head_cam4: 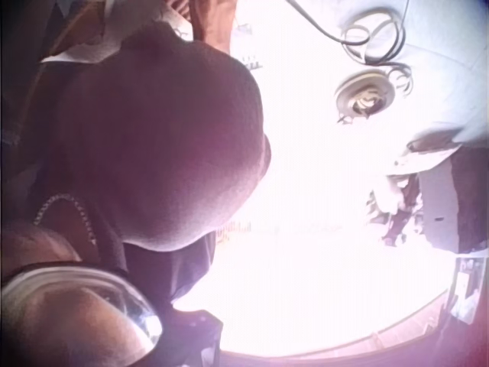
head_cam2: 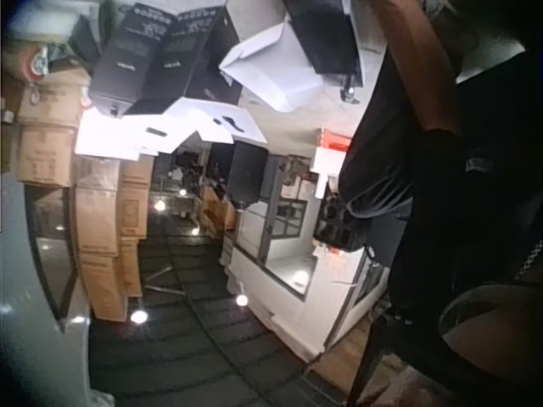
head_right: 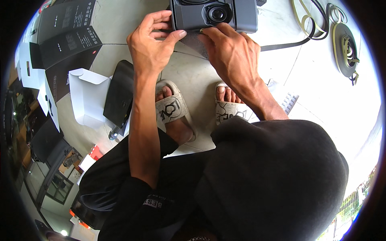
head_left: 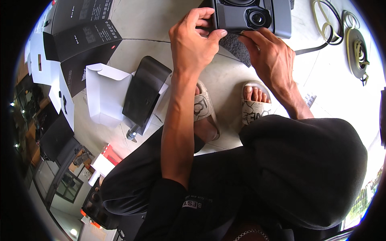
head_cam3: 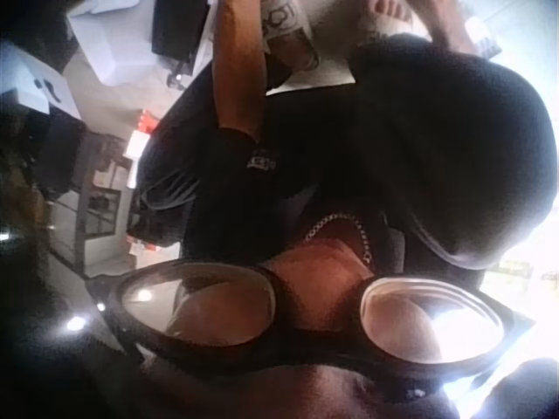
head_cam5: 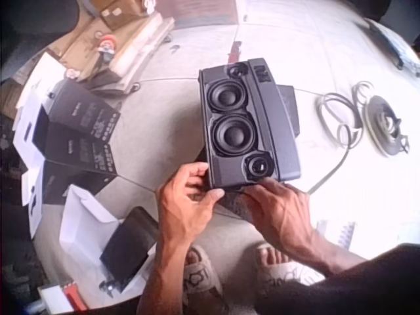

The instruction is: The person sits on the floor and assembles a portable speaker. They attach a front grille, apply adhesive tape to the edges, and secure a back cover onto the speaker unit.

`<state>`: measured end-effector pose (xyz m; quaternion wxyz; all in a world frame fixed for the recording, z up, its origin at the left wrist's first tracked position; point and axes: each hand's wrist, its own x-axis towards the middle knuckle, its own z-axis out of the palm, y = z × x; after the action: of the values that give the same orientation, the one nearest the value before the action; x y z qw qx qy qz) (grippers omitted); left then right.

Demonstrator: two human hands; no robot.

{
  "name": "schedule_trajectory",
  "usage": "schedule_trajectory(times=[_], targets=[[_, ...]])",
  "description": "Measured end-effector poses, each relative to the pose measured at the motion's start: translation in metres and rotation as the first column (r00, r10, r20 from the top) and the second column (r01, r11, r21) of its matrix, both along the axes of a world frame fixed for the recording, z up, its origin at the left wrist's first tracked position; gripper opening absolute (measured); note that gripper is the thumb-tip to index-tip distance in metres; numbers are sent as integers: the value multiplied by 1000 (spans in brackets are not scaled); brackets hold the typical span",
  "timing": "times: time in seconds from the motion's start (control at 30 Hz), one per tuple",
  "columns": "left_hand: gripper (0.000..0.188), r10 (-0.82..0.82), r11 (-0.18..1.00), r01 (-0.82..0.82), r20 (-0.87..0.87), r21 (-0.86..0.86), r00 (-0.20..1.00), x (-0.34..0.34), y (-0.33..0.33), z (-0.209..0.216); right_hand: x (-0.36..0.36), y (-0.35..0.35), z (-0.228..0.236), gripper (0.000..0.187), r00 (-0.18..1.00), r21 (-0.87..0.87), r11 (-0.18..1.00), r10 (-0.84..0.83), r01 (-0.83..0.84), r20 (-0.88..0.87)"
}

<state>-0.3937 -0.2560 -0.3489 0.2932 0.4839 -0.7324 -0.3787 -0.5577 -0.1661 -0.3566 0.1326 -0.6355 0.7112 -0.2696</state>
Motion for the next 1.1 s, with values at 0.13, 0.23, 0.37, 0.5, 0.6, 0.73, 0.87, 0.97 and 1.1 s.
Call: schedule_trajectory(times=[0.13,0.23,0.37,0.5,0.6,0.73,0.87,0.97,1.1], targets=[[46,-17,997,18,15,-81,1000,-2,-1,2,-16,11,5,17,995,-14,995,-95,96,30],[47,-27,995,31,38,-98,999,-3,-2,0,-31,21,4,19,990,-3,990,-138,138,15],[48,-63,989,82,150,-126,987,-3,-5,8,-47,31,3,20,982,105,976,-191,191,-8],[48,-89,960,151,255,-234,963,-2,-8,11,-58,38,1,19,983,89,979,-184,185,-19],[45,-96,929,186,276,-321,956,-2,-9,10,-61,39,3,19,985,77,982,-173,173,-12],[39,-118,873,264,348,-410,930,-6,-7,9,-68,41,0,18,987,74,984,-160,160,-8],[36,-137,859,301,380,-414,915,-5,-6,11,-73,40,2,18,989,75,986,-146,146,-7],[37,-153,855,314,377,-413,914,-4,-7,9,-77,43,1,17,990,94,986,-137,138,-15],[38,-263,808,422,391,-411,882,-2,-14,11,-70,38,7,16,992,105,986,-129,127,11]])
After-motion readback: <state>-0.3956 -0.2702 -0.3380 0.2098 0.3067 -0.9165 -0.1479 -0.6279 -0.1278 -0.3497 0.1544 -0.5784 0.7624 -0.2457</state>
